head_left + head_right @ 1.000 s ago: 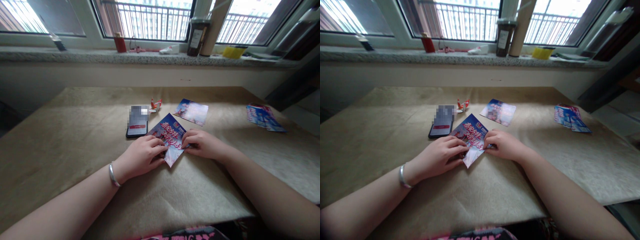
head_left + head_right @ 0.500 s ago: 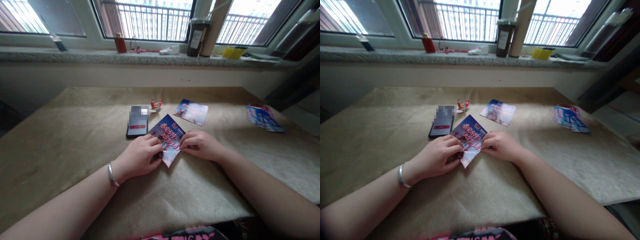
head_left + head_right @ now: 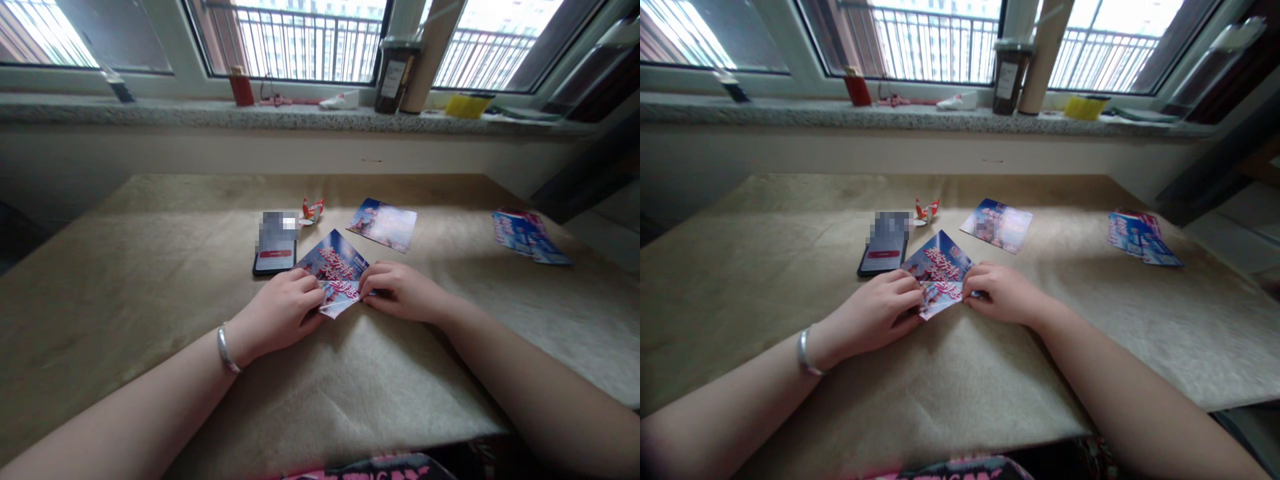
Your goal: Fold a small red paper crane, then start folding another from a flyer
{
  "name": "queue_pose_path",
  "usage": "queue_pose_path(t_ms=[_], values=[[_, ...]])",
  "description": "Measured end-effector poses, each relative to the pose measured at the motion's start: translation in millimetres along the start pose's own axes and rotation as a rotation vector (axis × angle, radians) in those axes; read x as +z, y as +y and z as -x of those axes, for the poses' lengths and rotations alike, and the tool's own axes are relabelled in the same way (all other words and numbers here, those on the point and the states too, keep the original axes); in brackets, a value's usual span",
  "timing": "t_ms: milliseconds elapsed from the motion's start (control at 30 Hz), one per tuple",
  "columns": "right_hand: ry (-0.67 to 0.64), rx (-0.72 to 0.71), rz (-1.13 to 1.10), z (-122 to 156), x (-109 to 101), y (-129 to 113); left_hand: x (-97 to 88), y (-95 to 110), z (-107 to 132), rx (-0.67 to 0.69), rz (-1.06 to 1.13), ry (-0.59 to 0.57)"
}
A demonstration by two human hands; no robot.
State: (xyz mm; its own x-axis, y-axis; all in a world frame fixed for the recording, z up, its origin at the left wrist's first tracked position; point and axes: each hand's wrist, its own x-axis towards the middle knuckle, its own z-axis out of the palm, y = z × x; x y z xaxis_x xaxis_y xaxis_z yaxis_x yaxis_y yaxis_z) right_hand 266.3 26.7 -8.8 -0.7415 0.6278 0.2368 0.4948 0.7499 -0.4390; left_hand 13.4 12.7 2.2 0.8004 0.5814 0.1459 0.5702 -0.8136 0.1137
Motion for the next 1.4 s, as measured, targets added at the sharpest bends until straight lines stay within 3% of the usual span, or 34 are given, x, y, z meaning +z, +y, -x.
queue_pose_path(t_ms=[267, 567, 933, 1033, 1200, 1300, 1400], values=[[-0.020, 0.045, 0.209, -2.6, -0.4, -8.4, -1.2, 2.0, -0.1, 0.007, 0.036, 0.034], [-0.034, 0.020, 0.152, -4.4, 1.6, -11.5, 2.5, 5.8, 4.1, 0.127, 0.008, 0.110], [-0.019, 0.071, 0.323, -6.2, 8.4, -24.1, 1.7, 0.7, -0.8, 0.011, 0.149, 0.113], [-0.007, 0.081, 0.291, -5.7, 9.0, -22.6, 3.0, 1.0, -0.8, -0.045, 0.222, 0.135], [0.051, 0.136, 0.177, -3.5, 11.3, -15.8, 4.2, -1.2, -0.7, -0.277, 0.312, 0.153], [0.106, 0.221, 0.141, -2.9, 13.4, -15.0, 4.3, -3.7, -1.8, -0.304, 0.331, 0.144], [0.115, 0.218, 0.126, -3.6, 14.3, -15.0, 5.1, -5.2, -2.8, -0.299, 0.279, 0.149]])
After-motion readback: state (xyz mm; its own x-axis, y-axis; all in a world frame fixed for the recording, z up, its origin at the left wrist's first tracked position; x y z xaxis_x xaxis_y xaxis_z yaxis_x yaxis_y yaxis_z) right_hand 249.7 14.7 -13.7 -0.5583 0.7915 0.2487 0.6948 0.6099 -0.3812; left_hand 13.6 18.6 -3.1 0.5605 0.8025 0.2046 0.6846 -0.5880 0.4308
